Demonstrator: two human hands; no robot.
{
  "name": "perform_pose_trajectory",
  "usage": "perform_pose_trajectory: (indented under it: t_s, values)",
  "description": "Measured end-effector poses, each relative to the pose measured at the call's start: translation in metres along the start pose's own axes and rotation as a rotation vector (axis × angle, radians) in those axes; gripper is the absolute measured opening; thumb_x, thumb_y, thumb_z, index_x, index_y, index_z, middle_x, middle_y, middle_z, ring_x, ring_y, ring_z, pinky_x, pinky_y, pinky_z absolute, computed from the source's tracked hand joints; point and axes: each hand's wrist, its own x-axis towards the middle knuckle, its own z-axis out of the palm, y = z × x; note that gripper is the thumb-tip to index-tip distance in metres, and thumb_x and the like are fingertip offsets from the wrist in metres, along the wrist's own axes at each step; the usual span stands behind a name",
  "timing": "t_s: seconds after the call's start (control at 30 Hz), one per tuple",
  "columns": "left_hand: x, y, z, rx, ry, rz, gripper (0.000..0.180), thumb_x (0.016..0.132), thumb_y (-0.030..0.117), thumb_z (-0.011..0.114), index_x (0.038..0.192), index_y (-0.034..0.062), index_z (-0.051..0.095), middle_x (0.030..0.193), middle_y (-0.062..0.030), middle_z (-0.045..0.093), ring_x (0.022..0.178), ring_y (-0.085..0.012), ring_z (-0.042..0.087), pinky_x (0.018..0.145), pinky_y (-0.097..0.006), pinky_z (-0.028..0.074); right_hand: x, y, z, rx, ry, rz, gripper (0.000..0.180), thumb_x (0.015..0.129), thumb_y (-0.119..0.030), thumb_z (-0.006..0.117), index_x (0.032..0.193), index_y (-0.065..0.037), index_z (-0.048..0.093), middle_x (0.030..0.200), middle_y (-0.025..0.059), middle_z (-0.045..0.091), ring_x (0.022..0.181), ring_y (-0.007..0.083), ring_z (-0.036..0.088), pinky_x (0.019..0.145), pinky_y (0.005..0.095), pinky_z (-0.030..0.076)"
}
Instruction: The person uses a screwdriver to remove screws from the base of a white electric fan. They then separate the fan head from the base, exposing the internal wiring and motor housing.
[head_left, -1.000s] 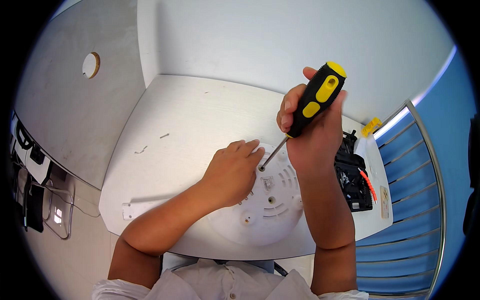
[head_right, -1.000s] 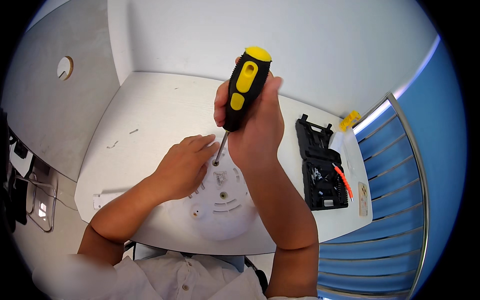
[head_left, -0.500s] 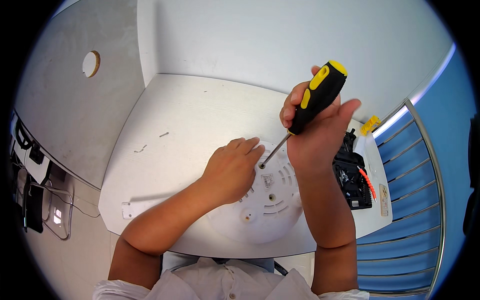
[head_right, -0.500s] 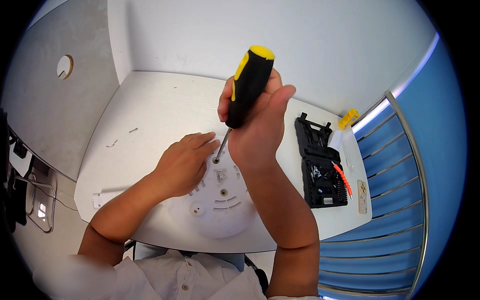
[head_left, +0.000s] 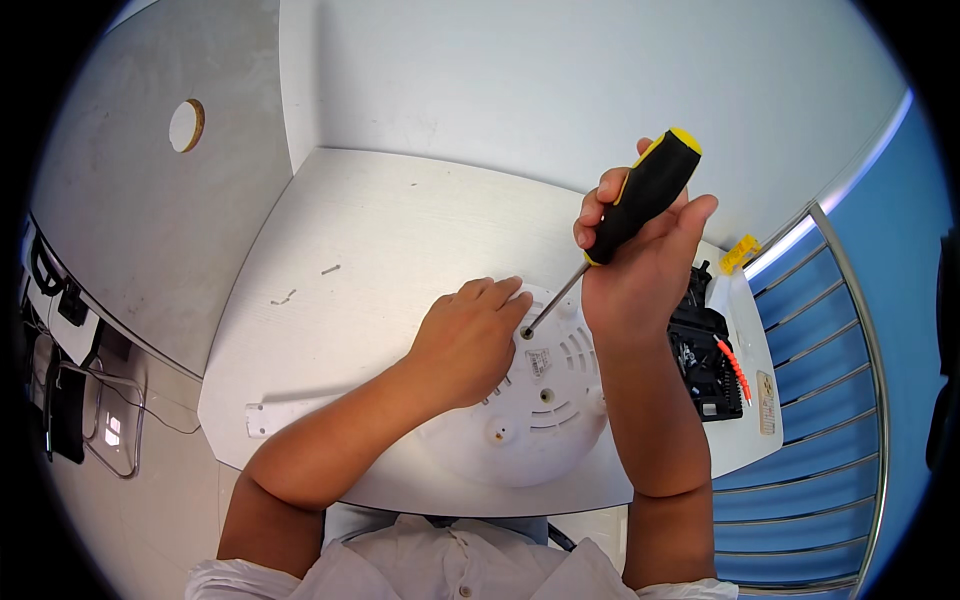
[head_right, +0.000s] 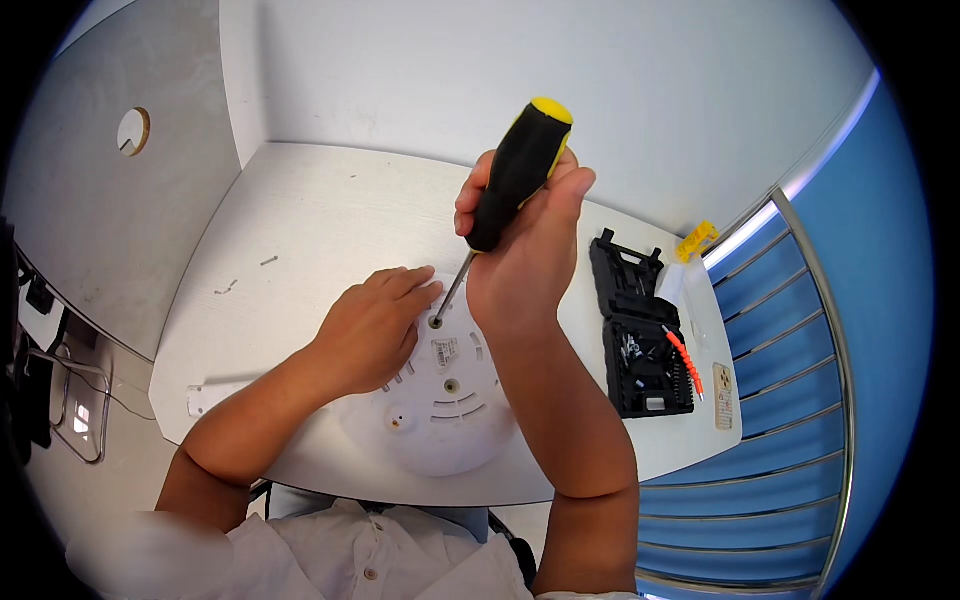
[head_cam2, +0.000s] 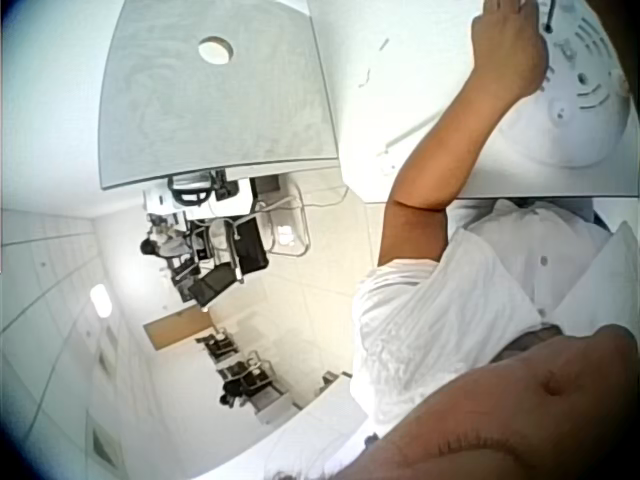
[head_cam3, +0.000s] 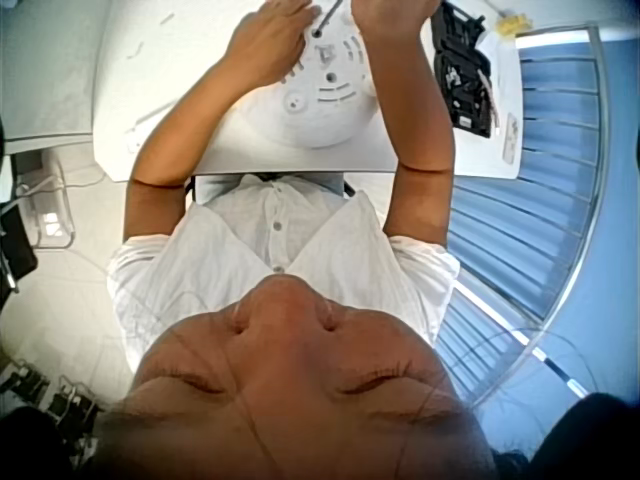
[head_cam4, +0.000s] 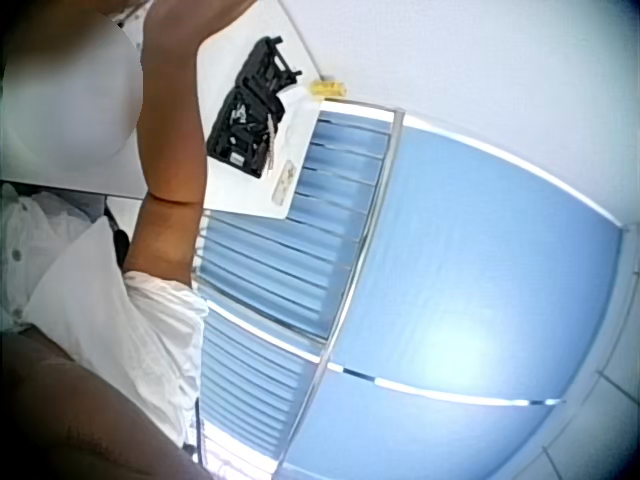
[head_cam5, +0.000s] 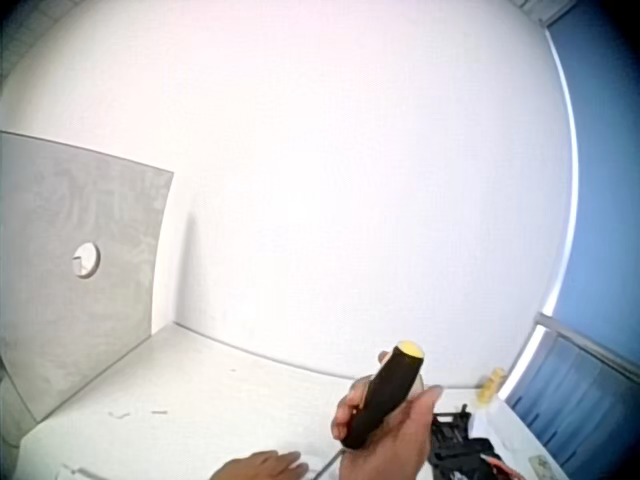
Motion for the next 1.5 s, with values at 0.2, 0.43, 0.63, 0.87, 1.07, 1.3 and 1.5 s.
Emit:
perform_pose_trajectory:
  t_s: [0.2,0.43,0.63,0.87,1.07,1.3,1.5]
  values:
    - [0.000,0.001,-0.001,0.004,0.002,0.003,0.042,0.077,0.002,0.054,0.118,0.0020,0.054,0.126,-0.0142,0.050,0.115,-0.0303,0.048,0.089,-0.038,0.044,-0.003,0.001,-0.001,-0.289,-0.093,-0.086,0.049,0.092,-0.051,0.042,0.112,-0.006,0.039,0.082,0.0055,0.051,0.069,0.0117,0.050,0.057,0.0274,0.044]
    - [-0.001,-0.001,0.001,0.010,0.002,0.006,0.042,0.077,0.003,0.055,0.118,0.0018,0.054,0.126,-0.0143,0.050,0.115,-0.0294,0.048,0.089,-0.037,0.044,-0.004,0.000,0.003,-0.134,-0.035,-0.031,0.053,0.094,-0.050,0.038,0.122,-0.005,0.039,0.087,0.0063,0.053,0.069,0.0134,0.051,0.061,0.0275,0.044]
    - [0.000,-0.001,0.002,0.007,0.028,0.021,0.042,0.076,0.003,0.055,0.118,0.0016,0.054,0.125,-0.0143,0.050,0.114,-0.0294,0.048,0.089,-0.037,0.044,-0.005,0.002,-0.001,-0.239,-0.084,-0.095,0.048,0.093,-0.044,0.045,0.119,-0.005,0.039,0.087,0.0054,0.053,0.069,0.0117,0.051,0.060,0.0256,0.044]
    - [0.000,0.000,0.000,-0.003,0.003,0.002,0.042,0.076,0.003,0.055,0.118,0.0013,0.054,0.125,-0.0143,0.050,0.115,-0.0295,0.048,0.089,-0.038,0.044,-0.006,-0.001,0.011,-0.265,-0.040,-0.028,0.042,0.094,-0.041,0.043,0.115,-0.004,0.041,0.086,0.0066,0.054,0.070,0.0129,0.054,0.065,0.0279,0.047]
    - [-0.001,-0.001,0.002,0.013,0.019,0.007,0.043,0.076,0.003,0.055,0.118,0.0018,0.054,0.126,-0.0140,0.050,0.115,-0.0295,0.047,0.087,-0.038,0.045,-0.006,0.000,0.008,-0.096,0.002,-0.004,0.039,0.097,-0.042,0.034,0.108,-0.005,0.041,0.082,0.0078,0.057,0.065,0.0125,0.052,0.060,0.0279,0.045]
    - [-0.001,-0.001,0.001,-0.003,0.005,-0.003,0.042,0.076,0.003,0.055,0.118,0.0021,0.054,0.126,-0.0133,0.050,0.115,-0.0293,0.047,0.087,-0.038,0.045,-0.007,0.000,0.008,-0.228,-0.028,-0.056,0.041,0.088,-0.038,0.058,0.102,-0.004,0.040,0.074,0.0057,0.054,0.065,0.0105,0.050,0.058,0.0259,0.044]
    - [-0.001,-0.001,0.003,0.023,0.008,-0.007,0.041,0.077,0.004,0.055,0.118,0.0023,0.054,0.126,-0.0131,0.050,0.115,-0.0291,0.047,0.087,-0.038,0.045,-0.008,-0.001,0.018,-0.106,0.083,0.019,0.038,0.096,-0.040,0.040,0.107,-0.004,0.043,0.078,0.0065,0.055,0.065,0.0122,0.050,0.059,0.0272,0.044]
